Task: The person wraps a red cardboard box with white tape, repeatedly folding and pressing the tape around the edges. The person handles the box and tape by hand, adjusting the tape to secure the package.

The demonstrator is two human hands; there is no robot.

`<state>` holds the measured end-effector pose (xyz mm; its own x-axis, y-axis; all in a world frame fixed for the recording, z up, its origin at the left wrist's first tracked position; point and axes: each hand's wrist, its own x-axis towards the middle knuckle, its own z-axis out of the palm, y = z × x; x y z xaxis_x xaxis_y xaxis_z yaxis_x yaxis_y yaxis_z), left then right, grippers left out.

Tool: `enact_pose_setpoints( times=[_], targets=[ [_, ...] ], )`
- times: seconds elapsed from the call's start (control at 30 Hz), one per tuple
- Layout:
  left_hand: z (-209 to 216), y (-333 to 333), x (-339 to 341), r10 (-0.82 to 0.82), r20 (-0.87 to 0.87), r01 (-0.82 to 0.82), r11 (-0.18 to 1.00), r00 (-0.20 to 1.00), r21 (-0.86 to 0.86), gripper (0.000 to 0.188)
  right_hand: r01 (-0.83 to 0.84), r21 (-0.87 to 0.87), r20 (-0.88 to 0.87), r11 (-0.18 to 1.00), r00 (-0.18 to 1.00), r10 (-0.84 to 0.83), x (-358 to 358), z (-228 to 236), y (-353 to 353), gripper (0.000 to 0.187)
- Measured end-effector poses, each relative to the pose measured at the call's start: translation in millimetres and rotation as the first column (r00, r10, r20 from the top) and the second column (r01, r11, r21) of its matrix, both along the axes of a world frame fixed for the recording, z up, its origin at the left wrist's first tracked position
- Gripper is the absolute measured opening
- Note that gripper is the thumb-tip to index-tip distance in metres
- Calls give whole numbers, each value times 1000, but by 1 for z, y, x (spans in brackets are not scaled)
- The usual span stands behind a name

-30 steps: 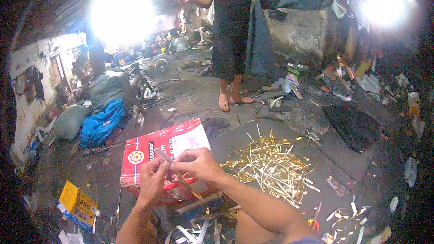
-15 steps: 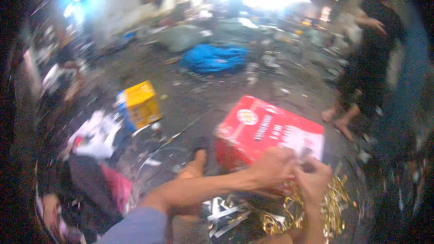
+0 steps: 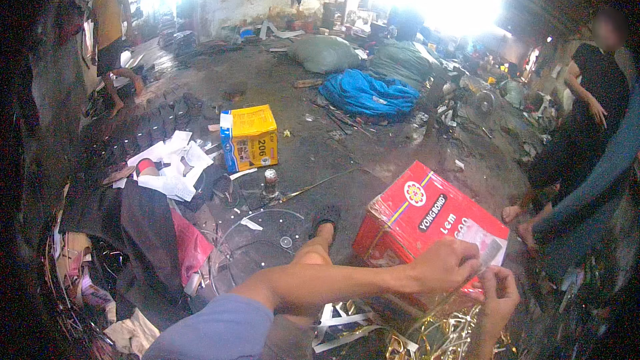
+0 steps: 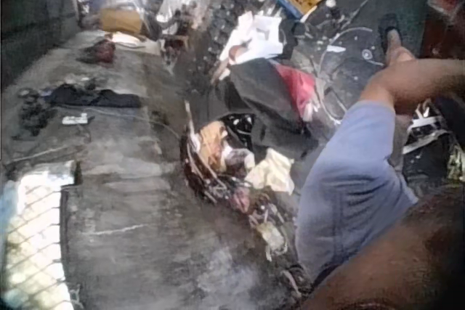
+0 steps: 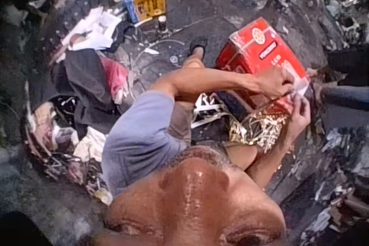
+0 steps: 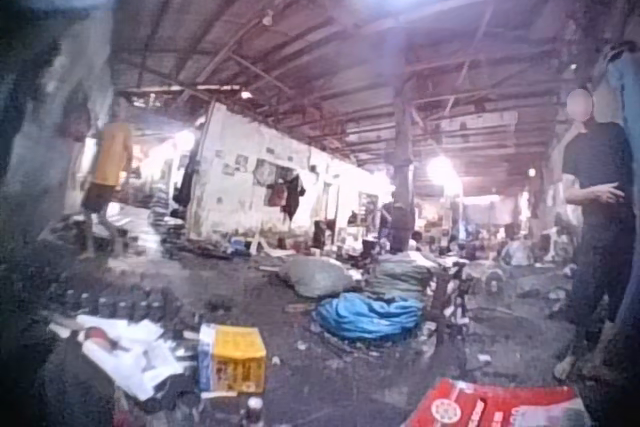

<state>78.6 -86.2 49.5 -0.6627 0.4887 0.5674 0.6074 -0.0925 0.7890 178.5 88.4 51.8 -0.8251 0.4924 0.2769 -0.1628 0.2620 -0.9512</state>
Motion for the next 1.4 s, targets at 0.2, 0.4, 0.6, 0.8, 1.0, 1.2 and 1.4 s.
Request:
enact_pose_setpoints(
  times=[0.2,0.4,0.6,0.8,1.0,1.2,1.4],
  targets=[
    [-8,7,-5,-80,40,80,997,996,1,23,-50,67,34,996,998,48,6,9,-8,10],
    [-14,13,11,37,-44,-38,999,998,-34,25,28,261,92,965,994,-53,3,-2,-2,13],
    [-33,23,11,0,-162,-33,978,987,-205,26,-51,317,93,947,995,22,-1,-18,13,12],
    [-7,19,8,-51,26,55,981,998,-188,28,109,610,81,785,977,-198,12,0,-1,14],
    [-3,0,10,-335,408,313,942,849,122,21,129,344,-4,930,991,-136,7,3,-25,14],
    [-2,-8,6,-338,662,329,933,669,143,15,1,242,-99,970,995,23,12,10,-35,15],
    [-11,16,8,-311,279,312,949,908,45,21,219,478,-135,851,975,-175,25,1,-15,7]
  ],
)
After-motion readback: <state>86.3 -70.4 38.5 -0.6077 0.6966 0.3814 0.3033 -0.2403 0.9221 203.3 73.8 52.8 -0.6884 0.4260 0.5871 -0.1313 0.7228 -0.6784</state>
